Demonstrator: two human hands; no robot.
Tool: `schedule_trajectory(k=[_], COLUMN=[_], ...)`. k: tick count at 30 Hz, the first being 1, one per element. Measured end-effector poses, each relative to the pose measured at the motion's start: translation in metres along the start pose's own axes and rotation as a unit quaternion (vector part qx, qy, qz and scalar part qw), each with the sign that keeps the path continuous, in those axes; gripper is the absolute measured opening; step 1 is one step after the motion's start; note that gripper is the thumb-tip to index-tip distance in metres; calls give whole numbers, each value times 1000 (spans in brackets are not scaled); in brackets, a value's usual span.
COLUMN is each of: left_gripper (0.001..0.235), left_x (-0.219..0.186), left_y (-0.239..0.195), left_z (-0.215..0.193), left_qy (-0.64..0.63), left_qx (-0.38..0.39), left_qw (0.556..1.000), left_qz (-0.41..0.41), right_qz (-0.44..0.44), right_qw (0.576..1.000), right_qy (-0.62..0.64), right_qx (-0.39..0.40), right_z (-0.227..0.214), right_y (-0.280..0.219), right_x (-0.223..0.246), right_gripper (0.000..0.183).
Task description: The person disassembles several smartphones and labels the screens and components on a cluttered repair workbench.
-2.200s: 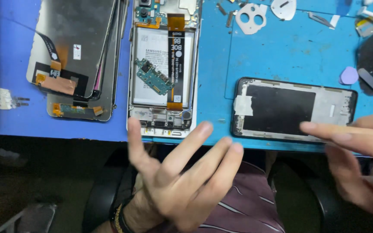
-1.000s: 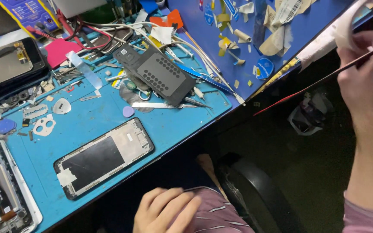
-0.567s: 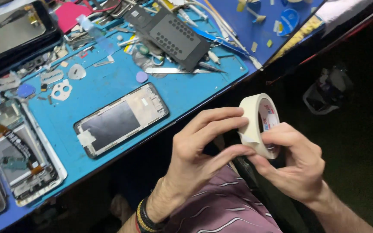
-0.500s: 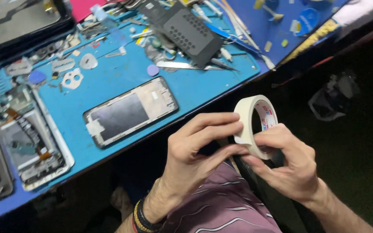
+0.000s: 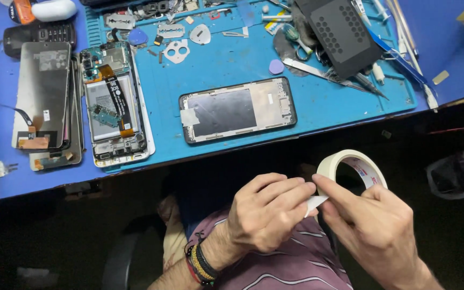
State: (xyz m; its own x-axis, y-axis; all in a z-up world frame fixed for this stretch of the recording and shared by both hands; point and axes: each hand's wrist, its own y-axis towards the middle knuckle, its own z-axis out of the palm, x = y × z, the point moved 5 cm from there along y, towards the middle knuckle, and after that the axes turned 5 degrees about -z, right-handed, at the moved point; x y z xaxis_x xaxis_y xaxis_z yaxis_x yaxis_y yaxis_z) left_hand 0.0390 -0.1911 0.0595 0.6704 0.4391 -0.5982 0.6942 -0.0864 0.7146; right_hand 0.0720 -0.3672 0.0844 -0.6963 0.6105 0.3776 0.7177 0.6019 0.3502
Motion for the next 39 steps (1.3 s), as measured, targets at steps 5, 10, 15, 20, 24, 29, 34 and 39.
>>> schedule_trajectory(k=[5, 10, 15, 20, 24, 29, 34, 39], left_gripper=[34, 24, 18, 16, 19, 19, 17, 12], left_x=[6, 5, 7, 47, 13, 14, 12, 17], left_y=[5, -2, -3, -9, -6, -21, -4, -3], left_z=[-6, -3, 0, -31, -29, 4, 11, 0], left_qy=[-32, -77, -145, -317, -243, -218, -214, -233], left_qx=[-54, -66, -96, -248, -167, -75, -31, -62], left_qw=[994, 991, 966, 824, 900, 928, 914, 890], left_qz=[-89, -85, -191, -400, -321, -292, -343, -388], right_qz=[-60, 3, -48, -310, -228, 27, 144, 83], right_qw=[998, 999, 999, 950, 973, 965, 957, 941], right_qy=[-23, -7, 3, -25, 34, -189, -116, -308], right_qx=[15, 45, 18, 4, -13, -178, -222, -116], right_z=[2, 4, 1, -9, -19, -102, -150, -142], right_y=[18, 24, 23, -5, -65, -102, -58, -52], right_x=[15, 15, 16, 27, -42, -135, -262, -426], right_gripper=[43, 38, 32, 31, 31, 27, 37, 21])
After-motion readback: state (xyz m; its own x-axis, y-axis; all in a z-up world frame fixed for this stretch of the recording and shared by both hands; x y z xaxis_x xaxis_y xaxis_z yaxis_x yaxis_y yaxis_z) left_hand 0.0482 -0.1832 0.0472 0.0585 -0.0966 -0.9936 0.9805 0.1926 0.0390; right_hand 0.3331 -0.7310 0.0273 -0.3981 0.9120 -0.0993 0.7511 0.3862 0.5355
